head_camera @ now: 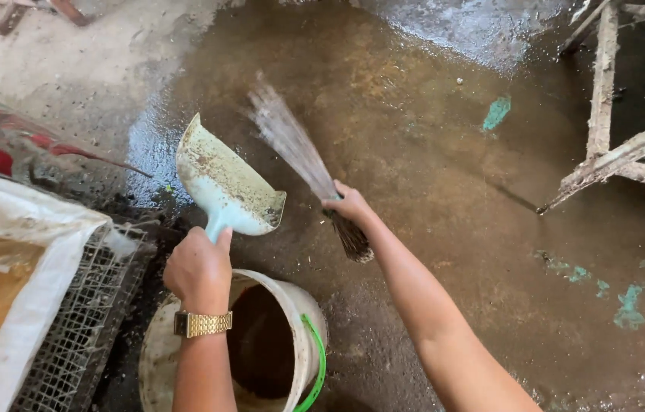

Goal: The person sweeps debris on a wet concrete floor using a traditional straw broom and a dustpan, then transfers the collected debris into a bucket. The person is sitting on the floor while performing the task.

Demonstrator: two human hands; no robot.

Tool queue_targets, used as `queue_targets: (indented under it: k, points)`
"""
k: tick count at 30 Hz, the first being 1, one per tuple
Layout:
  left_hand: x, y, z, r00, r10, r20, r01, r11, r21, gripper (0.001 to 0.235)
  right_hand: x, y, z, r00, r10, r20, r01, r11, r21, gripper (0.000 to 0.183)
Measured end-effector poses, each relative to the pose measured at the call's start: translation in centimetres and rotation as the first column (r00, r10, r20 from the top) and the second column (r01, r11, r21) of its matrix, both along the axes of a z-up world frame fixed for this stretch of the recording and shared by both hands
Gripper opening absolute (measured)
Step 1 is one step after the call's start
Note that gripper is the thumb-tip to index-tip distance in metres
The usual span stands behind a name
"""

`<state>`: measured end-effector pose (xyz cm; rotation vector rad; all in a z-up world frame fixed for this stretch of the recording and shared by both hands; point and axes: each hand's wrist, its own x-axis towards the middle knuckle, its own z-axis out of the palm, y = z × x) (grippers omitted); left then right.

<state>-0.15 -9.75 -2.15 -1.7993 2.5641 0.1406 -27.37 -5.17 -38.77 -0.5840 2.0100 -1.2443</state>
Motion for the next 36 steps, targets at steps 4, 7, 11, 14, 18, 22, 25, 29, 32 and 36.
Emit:
queue_targets:
  k: [4, 7, 11, 14, 18, 22, 25, 29, 32, 36]
  points:
    - [-0.3, 0.1, -1.2, 1.000, -0.021, -0.003, 0.021, 0.999, 0.025, 0.045, 1.4, 6.2, 11.7, 0.933, -0.285, 0.219, 0.291, 0.957, 0.002, 0.086]
    - [-0.5, 0.0, -1.8, 0.999, -0.031, -0.010, 0.031, 0.997, 0.064, 0.044, 3.7, 13.8, 16.1, 0.804, -0.509, 0.306, 0.523, 0.851, 0.042, 0.081]
    - [-1.3, -0.1, -2.5, 0.999, -0.029, -0.042, 0.032, 0.996, 0.085, 0.043, 8.1, 17.6, 22.0, 0.676, -0.673, 0.300, 0.708, 0.706, -0.014, 0.078]
    - [-1.8, -0.8, -4.0, 0.996, 0.003, -0.089, 0.006, 0.994, 0.108, 0.040, 8.8, 15.5, 23.8, 0.722, -0.640, 0.262, 0.673, 0.737, -0.056, 0.082]
    - [-3.1, 0.6, -3.8, 0.987, 0.050, -0.152, -0.026, 0.988, 0.153, 0.036, 6.6, 12.8, 21.5, 0.852, -0.467, 0.238, 0.484, 0.875, -0.016, 0.085]
    - [-4.5, 2.1, -4.3, 0.983, 0.098, -0.152, -0.046, 0.948, 0.314, 0.036, 4.5, 14.9, 29.5, 0.889, -0.431, 0.158, 0.427, 0.902, 0.056, 0.081]
    - [-5.6, 2.7, -5.1, 0.982, 0.103, -0.161, -0.028, 0.910, 0.413, 0.038, 2.3, 18.5, 35.0, 0.914, -0.405, 0.014, 0.392, 0.892, 0.225, 0.078]
    - [-5.2, 2.3, -6.2, 0.987, 0.119, -0.106, -0.058, 0.886, 0.460, 0.036, 0.4, 18.8, 38.3, 0.931, -0.366, 0.001, 0.336, 0.855, 0.396, 0.083]
    - [-5.4, 2.2, -5.5, 0.990, 0.107, -0.093, -0.053, 0.889, 0.456, 0.035, -2.8, 14.7, 31.4, 0.940, -0.341, 0.026, 0.312, 0.886, 0.342, 0.083]
    - [-4.5, 0.6, -6.1, 1.000, 0.022, 0.012, -0.024, 0.943, 0.332, 0.036, -4.0, 3.4, 23.8, 0.963, -0.235, 0.129, 0.225, 0.970, 0.087, 0.085]
